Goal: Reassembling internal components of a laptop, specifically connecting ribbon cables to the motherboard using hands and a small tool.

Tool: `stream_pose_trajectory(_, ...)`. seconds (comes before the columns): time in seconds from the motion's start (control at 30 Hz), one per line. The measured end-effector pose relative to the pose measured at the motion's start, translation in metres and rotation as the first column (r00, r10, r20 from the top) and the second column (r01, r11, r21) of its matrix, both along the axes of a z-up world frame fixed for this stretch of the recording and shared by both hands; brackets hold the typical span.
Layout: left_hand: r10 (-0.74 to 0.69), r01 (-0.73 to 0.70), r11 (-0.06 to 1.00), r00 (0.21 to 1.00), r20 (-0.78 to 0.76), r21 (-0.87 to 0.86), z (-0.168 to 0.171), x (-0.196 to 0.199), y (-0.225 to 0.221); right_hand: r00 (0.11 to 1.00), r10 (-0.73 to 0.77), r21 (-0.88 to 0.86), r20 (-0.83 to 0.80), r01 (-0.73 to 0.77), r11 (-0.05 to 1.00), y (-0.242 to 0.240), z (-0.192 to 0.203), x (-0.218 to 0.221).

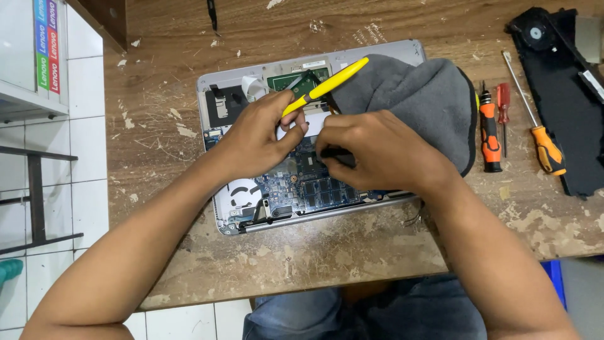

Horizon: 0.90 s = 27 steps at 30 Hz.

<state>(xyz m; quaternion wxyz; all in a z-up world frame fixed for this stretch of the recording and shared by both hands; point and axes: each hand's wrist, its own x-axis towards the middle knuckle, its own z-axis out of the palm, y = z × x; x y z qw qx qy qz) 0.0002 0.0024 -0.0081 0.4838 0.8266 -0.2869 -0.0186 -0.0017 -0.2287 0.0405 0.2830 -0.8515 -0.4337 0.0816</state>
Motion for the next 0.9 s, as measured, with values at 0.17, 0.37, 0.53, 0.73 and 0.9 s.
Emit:
stream_pose_trajectory(0.17, 0.005, -0.005, 1.000, 1.000, 0.021, 0.009, -0.008, 0.002, 0.003, 0.997, 0.071, -0.051, -0.005, -0.071, 0.996, 0.004, -0.010, 0.000)
stream_pose_trajectory(0.37, 0.002, -0.002, 1.000, 0.999, 0.048, 0.003, -0.004, 0.003, 0.001, 0.996, 0.073, -0.092, 0.046, -0.068, 0.993, 0.012, -0.006, -0.002)
stream_pose_trajectory(0.53, 0.000, 0.000, 1.000, 0.999, 0.033, 0.003, -0.004, 0.003, 0.001, 0.998, 0.014, -0.098, 0.064, -0.008, 0.995, 0.017, -0.003, -0.006)
stream_pose_trajectory(0.73, 0.014, -0.014, 1.000, 1.000, 0.026, 0.027, -0.004, 0.001, 0.000, 0.998, -0.060, -0.033, 0.023, 0.061, 0.998, 0.017, -0.005, -0.007)
stream_pose_trajectory(0.9, 0.021, -0.022, 0.999, 1.000, 0.023, 0.034, -0.003, -0.001, -0.002, 0.992, -0.082, 0.011, 0.100, 0.081, 0.997, 0.015, -0.011, -0.006)
